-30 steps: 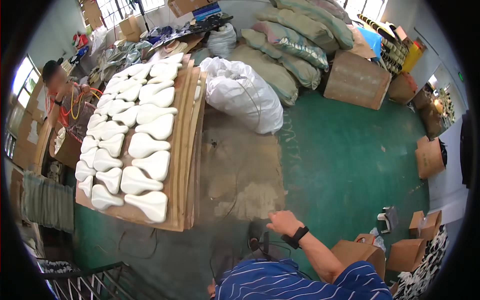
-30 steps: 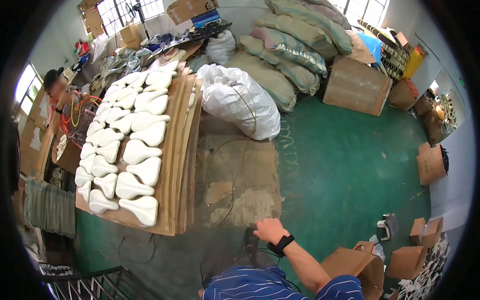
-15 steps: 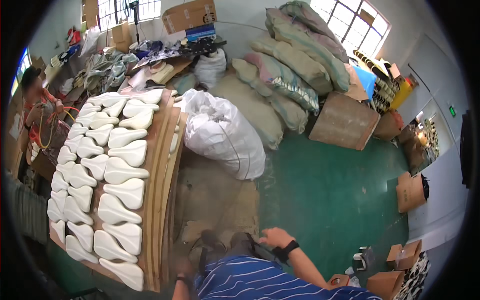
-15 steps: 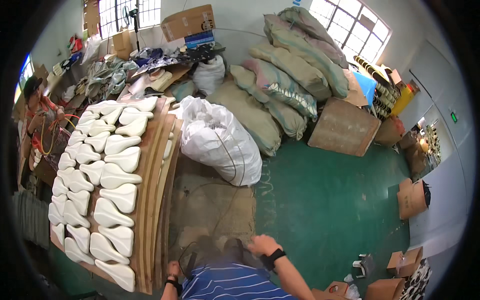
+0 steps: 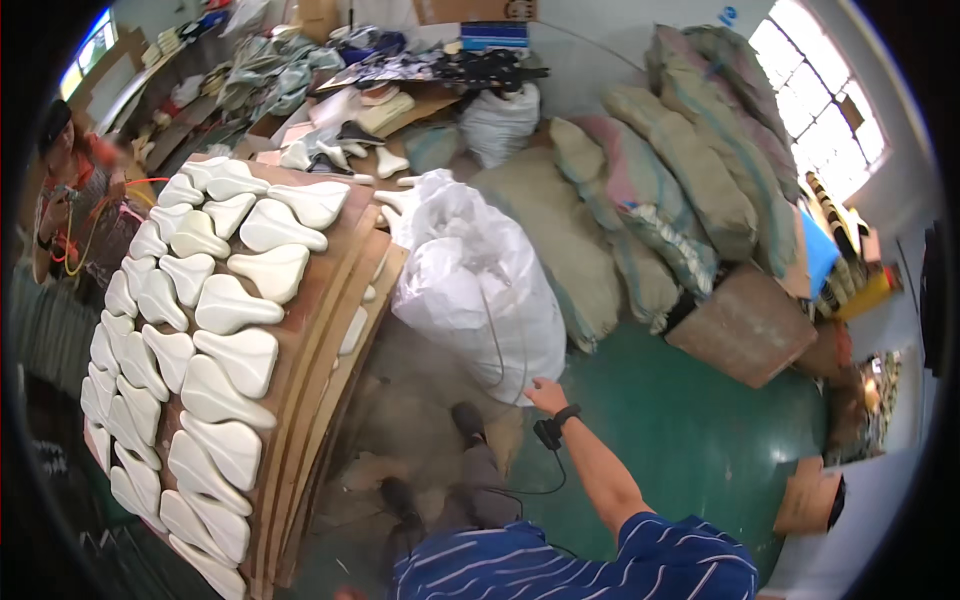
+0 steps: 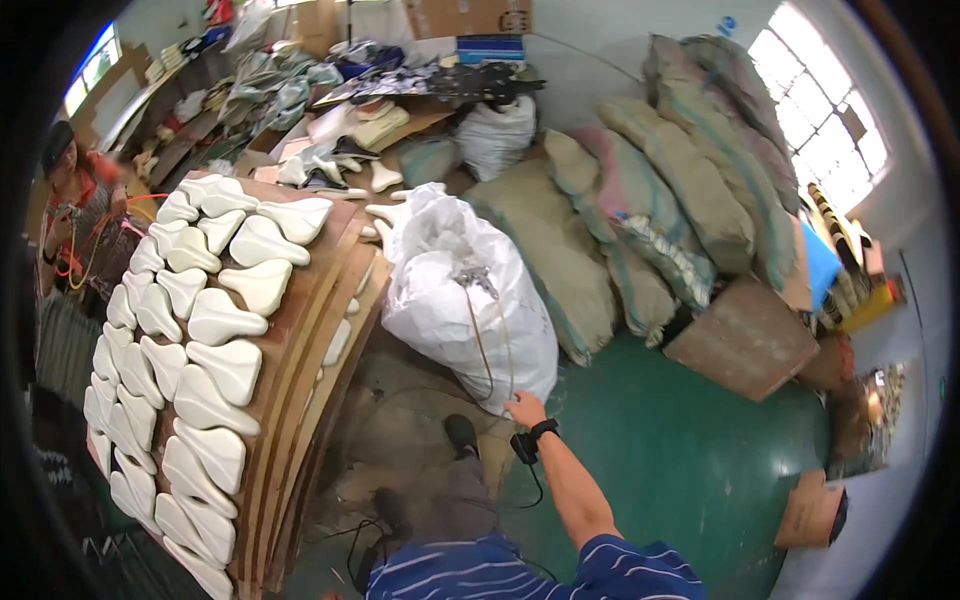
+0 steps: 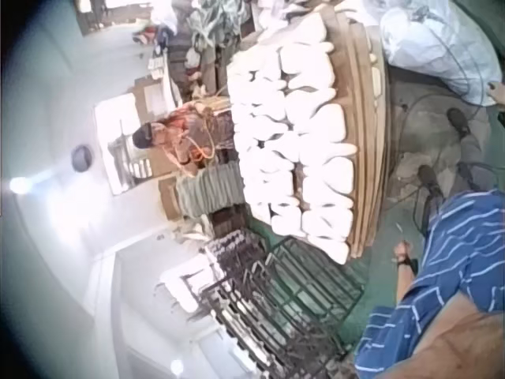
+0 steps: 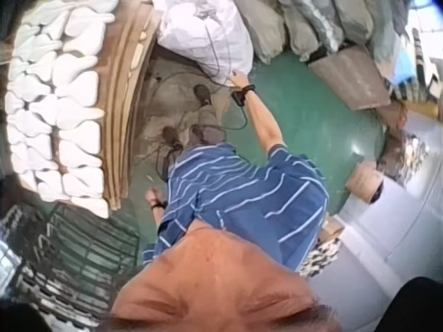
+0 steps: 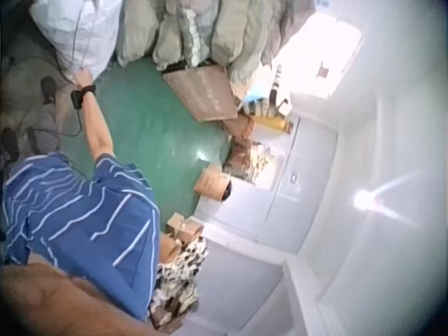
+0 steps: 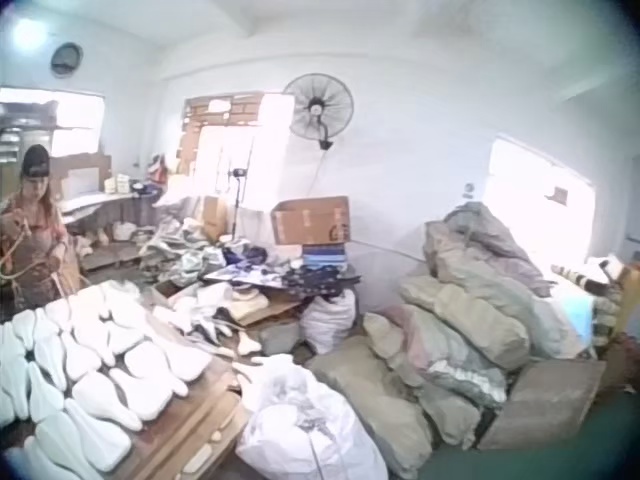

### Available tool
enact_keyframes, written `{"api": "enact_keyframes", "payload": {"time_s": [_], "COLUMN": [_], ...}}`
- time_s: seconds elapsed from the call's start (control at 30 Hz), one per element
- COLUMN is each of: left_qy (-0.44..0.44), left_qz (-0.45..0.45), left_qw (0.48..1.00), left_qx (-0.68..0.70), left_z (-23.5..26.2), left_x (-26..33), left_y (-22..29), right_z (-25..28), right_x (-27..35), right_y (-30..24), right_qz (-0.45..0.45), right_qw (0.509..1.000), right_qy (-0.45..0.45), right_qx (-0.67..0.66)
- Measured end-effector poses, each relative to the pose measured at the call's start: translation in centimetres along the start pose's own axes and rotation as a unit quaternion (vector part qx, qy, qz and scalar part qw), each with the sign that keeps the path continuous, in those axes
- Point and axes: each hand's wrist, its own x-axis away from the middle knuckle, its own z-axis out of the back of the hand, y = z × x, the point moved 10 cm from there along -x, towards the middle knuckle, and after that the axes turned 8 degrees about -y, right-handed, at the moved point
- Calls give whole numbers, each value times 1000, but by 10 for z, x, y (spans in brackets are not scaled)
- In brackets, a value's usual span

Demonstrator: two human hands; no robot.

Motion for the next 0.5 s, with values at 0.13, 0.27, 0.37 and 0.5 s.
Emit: {"api": "enact_keyframes", "payload": {"time_s": [0.13, 0.27, 0.37, 0.5], "left_qy": [-73, -91, -87, -67], "left_qz": [125, 159, 192, 184], "left_qw": [964, 945, 930, 939], "left_qx": [224, 271, 300, 283], "left_z": [-16, 13, 15, 31], "left_x": [123, 188, 225, 247], "left_y": [46, 128, 180, 222], "right_z": [-12, -36, -65, -42], "right_x": [-138, -271, -333, -412], "right_y": [53, 84, 46, -17], "right_qz": [-62, -55, -137, -116], "right_qw": [997, 996, 871, 698], "right_qy": [15, -68, -154, -97], "right_qx": [38, -6, -446, -700]}}
